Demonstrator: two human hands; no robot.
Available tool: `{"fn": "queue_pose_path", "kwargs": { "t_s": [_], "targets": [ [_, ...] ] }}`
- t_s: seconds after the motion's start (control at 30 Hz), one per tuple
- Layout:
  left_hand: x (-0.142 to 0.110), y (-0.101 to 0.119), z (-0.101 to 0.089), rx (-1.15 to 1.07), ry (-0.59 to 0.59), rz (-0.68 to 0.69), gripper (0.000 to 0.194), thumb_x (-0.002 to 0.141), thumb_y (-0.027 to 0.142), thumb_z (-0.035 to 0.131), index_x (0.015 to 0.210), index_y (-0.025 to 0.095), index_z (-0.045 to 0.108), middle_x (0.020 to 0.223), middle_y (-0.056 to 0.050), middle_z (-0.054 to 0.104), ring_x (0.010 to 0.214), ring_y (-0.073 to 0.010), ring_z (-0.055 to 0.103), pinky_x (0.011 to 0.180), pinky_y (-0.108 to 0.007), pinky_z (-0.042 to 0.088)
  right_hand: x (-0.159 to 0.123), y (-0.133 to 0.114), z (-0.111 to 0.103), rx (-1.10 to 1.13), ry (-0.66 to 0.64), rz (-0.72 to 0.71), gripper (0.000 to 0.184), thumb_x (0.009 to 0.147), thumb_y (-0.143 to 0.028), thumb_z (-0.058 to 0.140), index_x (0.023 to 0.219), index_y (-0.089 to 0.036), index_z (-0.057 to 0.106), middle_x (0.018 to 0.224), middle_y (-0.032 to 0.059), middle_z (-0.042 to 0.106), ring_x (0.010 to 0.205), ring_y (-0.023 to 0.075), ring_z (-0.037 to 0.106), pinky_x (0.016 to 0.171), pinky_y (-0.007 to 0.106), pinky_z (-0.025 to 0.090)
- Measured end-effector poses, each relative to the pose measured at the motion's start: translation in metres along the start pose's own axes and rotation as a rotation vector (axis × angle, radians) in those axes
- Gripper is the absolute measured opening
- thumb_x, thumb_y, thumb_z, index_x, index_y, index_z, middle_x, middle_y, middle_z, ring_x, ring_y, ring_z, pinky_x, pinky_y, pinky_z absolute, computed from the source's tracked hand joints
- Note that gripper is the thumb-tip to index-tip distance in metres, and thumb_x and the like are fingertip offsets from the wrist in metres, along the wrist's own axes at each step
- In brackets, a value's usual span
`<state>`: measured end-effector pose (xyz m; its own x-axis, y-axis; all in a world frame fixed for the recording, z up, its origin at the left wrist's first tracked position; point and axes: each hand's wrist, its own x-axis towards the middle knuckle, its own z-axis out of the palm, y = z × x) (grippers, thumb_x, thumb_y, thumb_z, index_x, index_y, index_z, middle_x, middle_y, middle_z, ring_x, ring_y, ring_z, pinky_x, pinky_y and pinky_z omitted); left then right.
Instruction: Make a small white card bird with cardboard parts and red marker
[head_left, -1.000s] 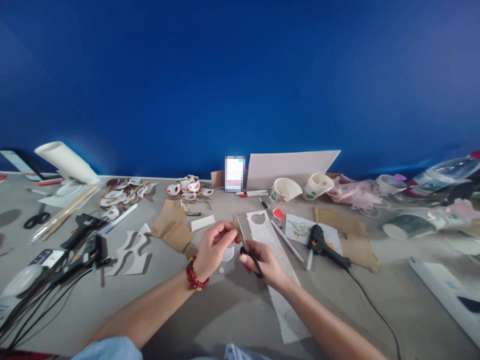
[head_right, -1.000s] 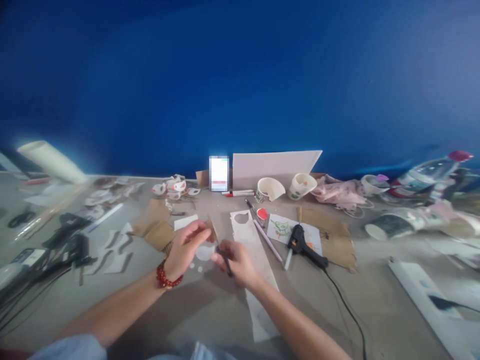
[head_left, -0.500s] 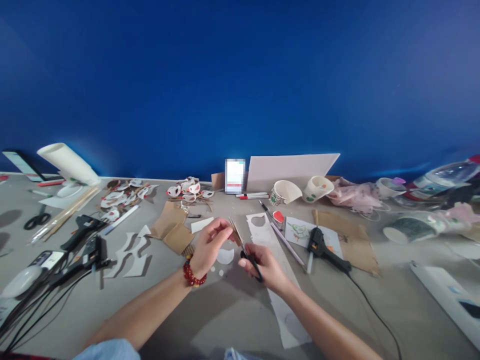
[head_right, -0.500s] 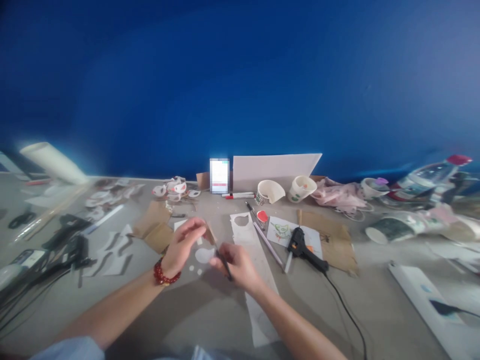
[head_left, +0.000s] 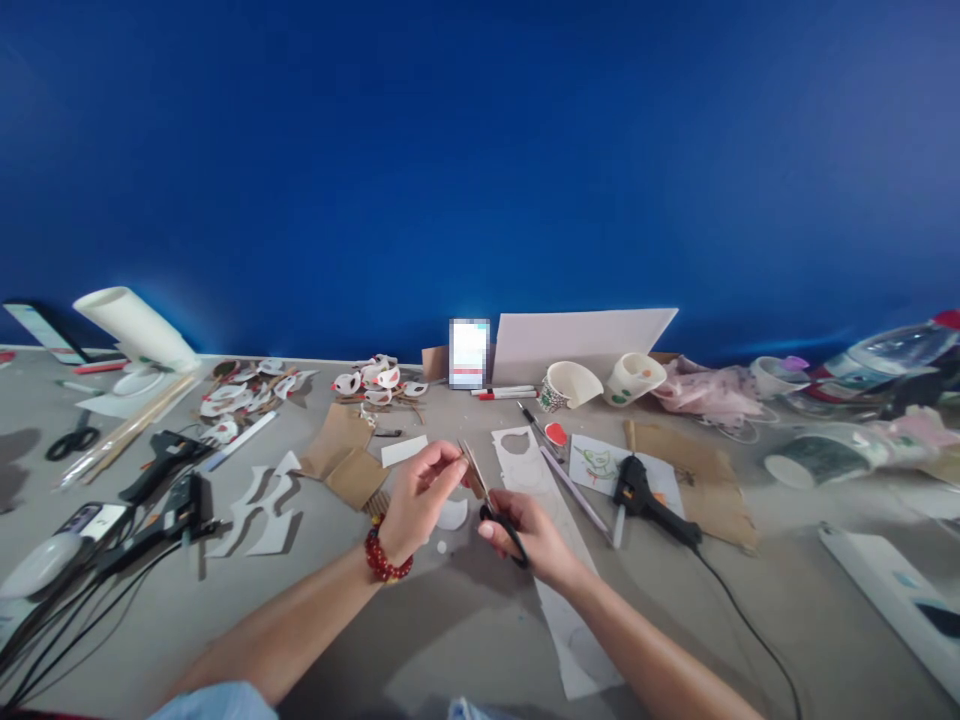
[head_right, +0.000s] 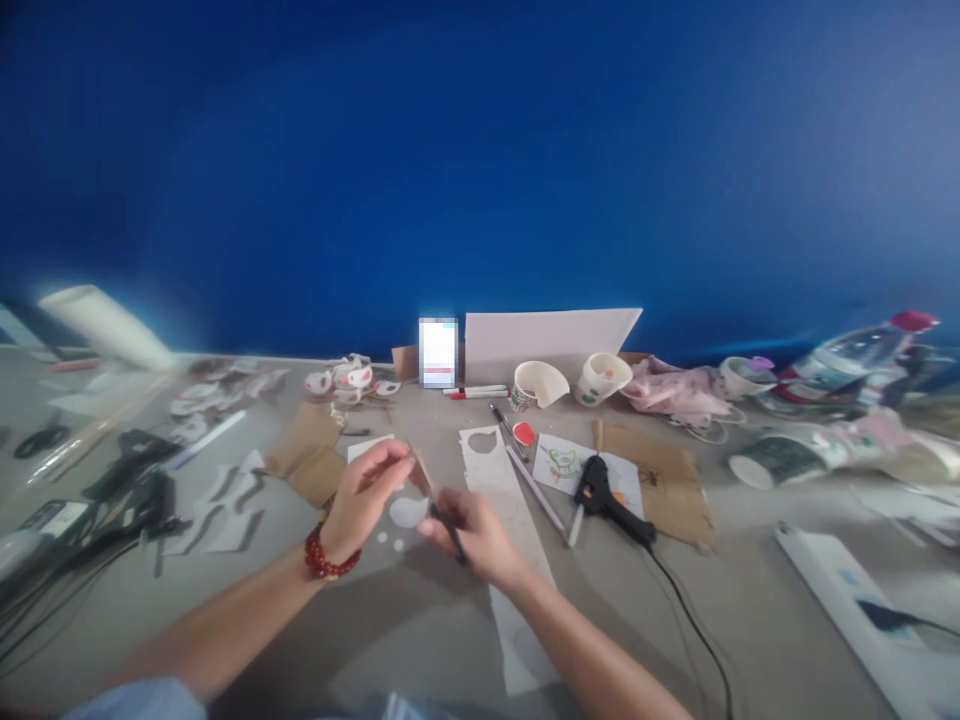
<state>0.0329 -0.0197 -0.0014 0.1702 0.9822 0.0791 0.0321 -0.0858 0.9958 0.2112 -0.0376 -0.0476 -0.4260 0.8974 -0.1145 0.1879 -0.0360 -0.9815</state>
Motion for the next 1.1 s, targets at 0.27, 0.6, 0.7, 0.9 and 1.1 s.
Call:
{"fn": "queue_pose_path", "kwargs": {
  "t_s": [0.27, 0.6, 0.7, 0.9, 1.1],
  "targets": [
    [0.001, -0.001, 0.002, 0.007, 0.026, -0.007, 0.02, 0.088, 0.036, 0.057, 0.079, 0.018, 0.059, 0.071, 0.0, 0.062, 0.068, -0.0134, 0.059, 0.064, -0.022, 0.046, 0.0, 0.008, 0.006, 0.027, 0.066, 0.016, 0.063, 0.066, -0.08, 0.059, 0.061, -0.021, 0.035, 0.05, -0.0065, 0.036, 0.048, 0.0086, 0.033, 0.045, 0.021, 0.022],
    [-0.001, -0.004, 0.003, 0.024, 0.039, 0.004, 0.019, 0.088, 0.035, 0.057, 0.08, 0.018, 0.061, 0.072, 0.0, 0.064, 0.07, -0.0138, 0.06, 0.066, -0.022, 0.047, 0.001, 0.006, 0.005, 0.11, 0.019, 0.036, 0.062, 0.065, -0.077, 0.063, 0.063, -0.021, 0.038, 0.055, -0.0064, 0.037, 0.048, 0.0085, 0.037, 0.045, 0.021, 0.027],
    [0.0, -0.007, 0.003, 0.025, 0.04, 0.006, 0.018, 0.088, 0.033, 0.058, 0.081, 0.018, 0.062, 0.073, 0.0, 0.064, 0.07, -0.0133, 0.06, 0.067, -0.022, 0.047, 0.001, 0.005, 0.005, 0.087, 0.015, 0.035, 0.062, 0.067, -0.078, 0.061, 0.062, -0.021, 0.038, 0.052, -0.0064, 0.038, 0.047, 0.0086, 0.038, 0.045, 0.021, 0.026],
    [0.0, -0.011, 0.003, 0.0, 0.04, -0.004, 0.018, 0.088, 0.034, 0.057, 0.082, 0.018, 0.062, 0.074, 0.0, 0.064, 0.072, -0.0144, 0.061, 0.069, -0.023, 0.048, 0.001, 0.009, 0.007, 0.083, 0.055, 0.04, 0.063, 0.066, -0.079, 0.06, 0.061, -0.021, 0.038, 0.048, -0.0065, 0.039, 0.044, 0.0081, 0.037, 0.043, 0.021, 0.025],
    [0.0, -0.01, 0.005, -0.01, 0.018, 0.004, 0.017, 0.088, 0.033, 0.056, 0.083, 0.018, 0.062, 0.075, -0.001, 0.065, 0.073, -0.0144, 0.061, 0.071, -0.023, 0.049, 0.002, 0.007, 0.006, 0.125, 0.021, 0.062, 0.062, 0.064, -0.078, 0.064, 0.064, -0.02, 0.042, 0.051, -0.0054, 0.046, 0.046, 0.0093, 0.043, 0.045, 0.02, 0.03]
  ]
}}
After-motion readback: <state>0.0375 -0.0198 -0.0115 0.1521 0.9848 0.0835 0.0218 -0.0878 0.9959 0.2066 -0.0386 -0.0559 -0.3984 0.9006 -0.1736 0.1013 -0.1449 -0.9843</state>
